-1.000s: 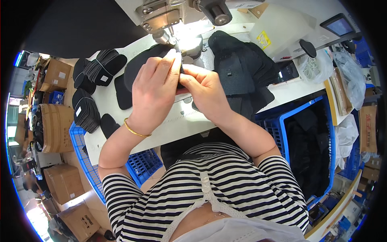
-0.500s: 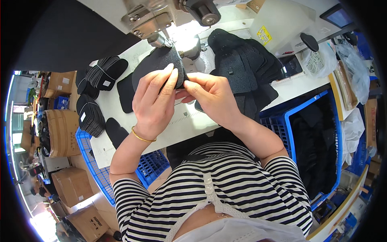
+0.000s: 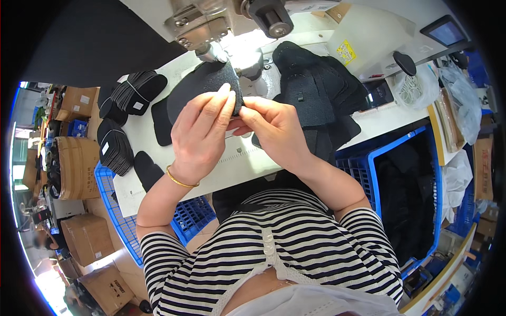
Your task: The person stitches together various black shoe upper components using an industrial sewing machine.
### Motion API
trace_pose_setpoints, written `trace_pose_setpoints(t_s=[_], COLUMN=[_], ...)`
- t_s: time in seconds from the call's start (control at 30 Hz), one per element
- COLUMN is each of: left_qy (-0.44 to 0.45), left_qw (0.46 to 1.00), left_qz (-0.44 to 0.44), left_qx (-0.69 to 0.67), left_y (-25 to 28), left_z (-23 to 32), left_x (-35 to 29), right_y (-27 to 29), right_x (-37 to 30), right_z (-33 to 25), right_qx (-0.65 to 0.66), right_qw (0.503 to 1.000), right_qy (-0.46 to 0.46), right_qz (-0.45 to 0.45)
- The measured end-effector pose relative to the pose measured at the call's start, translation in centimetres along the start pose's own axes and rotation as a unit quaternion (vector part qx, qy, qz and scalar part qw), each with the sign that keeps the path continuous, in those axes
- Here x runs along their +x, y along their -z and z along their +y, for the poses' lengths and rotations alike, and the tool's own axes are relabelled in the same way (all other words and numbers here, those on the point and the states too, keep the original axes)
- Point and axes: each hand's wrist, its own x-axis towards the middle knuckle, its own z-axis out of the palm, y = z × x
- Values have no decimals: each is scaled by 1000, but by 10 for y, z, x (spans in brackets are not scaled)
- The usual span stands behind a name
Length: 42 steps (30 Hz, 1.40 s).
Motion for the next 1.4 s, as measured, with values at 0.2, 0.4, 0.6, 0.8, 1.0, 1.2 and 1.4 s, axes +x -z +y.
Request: trace_pose_setpoints(t_s=[0.2,0.4,0.6,0.8,1.0,1.2,1.4], left_qy=[-5,-11,-2,-24,-10,-13,-28], left_qw=[1000,999,999,997,999,999,999], left_qz=[-3,-23,-29,-21,7,24,40], left_qx=[16,37,43,76,46,20,24], left_y=[-2,-3,-3,-9,-7,-11,-9], left_z=[-9,-16,-20,-32,-29,-27,-32], left_x=[3,10,20,17,6,10,7], right_y=[1,1,0,-11,-15,-11,-19], right_x=[11,22,34,34,32,36,35], right_z=[-2,-3,2,4,16,26,27], right_qx=[14,25,51,80,90,111,124], right_qw=[1000,1000,999,996,994,992,990], right_qy=[5,2,-1,-4,16,42,50], right_qz=[-25,-13,0,39,52,48,42])
